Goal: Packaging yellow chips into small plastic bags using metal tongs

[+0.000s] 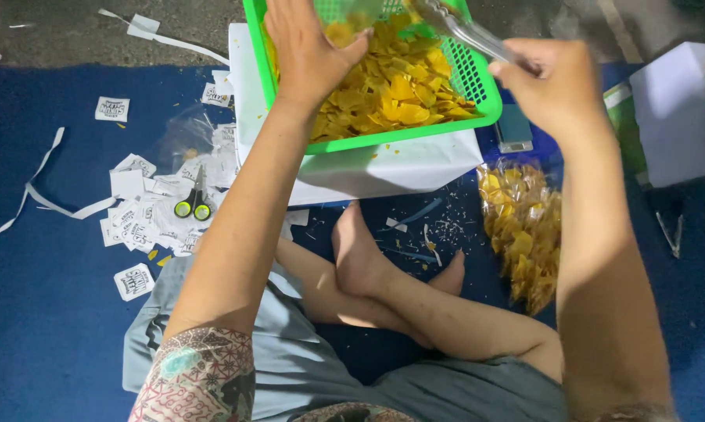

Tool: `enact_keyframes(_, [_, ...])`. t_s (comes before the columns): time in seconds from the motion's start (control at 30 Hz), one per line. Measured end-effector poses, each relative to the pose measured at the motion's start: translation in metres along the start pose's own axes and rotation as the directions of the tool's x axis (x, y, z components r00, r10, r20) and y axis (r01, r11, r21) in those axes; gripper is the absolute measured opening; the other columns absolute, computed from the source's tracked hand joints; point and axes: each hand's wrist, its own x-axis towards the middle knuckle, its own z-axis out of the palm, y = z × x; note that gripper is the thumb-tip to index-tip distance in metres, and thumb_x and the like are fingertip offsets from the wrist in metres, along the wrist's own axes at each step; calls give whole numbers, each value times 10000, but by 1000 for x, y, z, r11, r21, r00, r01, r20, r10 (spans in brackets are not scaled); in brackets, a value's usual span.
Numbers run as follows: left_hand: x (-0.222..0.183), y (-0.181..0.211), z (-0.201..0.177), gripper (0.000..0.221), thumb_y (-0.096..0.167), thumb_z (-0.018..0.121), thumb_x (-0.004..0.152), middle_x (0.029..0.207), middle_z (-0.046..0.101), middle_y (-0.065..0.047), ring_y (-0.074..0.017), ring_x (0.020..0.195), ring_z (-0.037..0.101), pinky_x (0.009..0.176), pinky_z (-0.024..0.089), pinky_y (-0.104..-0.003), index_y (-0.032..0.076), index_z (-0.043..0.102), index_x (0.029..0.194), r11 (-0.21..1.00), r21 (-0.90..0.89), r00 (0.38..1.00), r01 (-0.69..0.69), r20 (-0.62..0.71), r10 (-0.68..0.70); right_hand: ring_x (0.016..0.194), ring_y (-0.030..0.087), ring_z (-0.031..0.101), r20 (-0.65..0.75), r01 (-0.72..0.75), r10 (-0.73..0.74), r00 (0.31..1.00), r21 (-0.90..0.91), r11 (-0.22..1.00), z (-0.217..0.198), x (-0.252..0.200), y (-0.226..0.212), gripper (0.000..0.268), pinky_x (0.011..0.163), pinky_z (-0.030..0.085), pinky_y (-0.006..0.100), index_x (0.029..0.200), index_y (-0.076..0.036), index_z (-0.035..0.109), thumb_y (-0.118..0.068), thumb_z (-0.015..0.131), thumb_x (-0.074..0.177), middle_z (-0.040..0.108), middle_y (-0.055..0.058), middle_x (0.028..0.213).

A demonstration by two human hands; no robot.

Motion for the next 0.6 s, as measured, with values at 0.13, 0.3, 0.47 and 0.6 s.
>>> enact_keyframes(0.13, [-1, 11, -4, 1114, 408, 1175, 832, 1609, 550, -230, -467, 1443, 565, 1255, 418, -557, 45, 467, 1611, 999, -3, 997, -43, 71, 43, 994, 223, 664, -94, 44, -8, 996, 379, 924, -38, -15, 15, 366, 736, 492, 267, 1618, 254, 673, 178, 732, 1265, 759, 277, 1319])
enact_keyframes(0.3, [5, 32, -17, 1087, 388, 1165, 807, 1573, 546, -202, -438, 1358, 572, 1204, 417, -549, 83, 489, 1603, 995, -13, 985, -101, 139, 101, 902, 228, 645, 15, 27, -33, 999, 321, 947, -62, -22, -27, 388, 701, 485, 272, 1640, 268, 658, 188, 742, 1269, 748, 296, 1213])
enact_keyframes(0.47, [3, 32, -13, 1104, 407, 1158, 826, 1616, 499, -215, -446, 1436, 535, 1228, 427, -550, 79, 467, 1623, 996, 30, 987, -78, 144, 73, 938, 260, 718, 35, 39, -46, 998, 189, 981, -65, -24, -46, 361, 768, 545, 313, 1524, 272, 730, 189, 796, 1179, 796, 300, 1178])
enact_keyframes(0.6, [8, 37, -20, 1084, 406, 1140, 828, 1584, 510, -221, -448, 1387, 539, 1202, 425, -546, 65, 467, 1607, 993, 55, 982, -101, 163, 91, 903, 210, 678, 80, -19, 2, 997, 215, 976, -68, -22, -46, 322, 735, 493, 272, 1509, 220, 756, 160, 785, 1194, 780, 238, 1114])
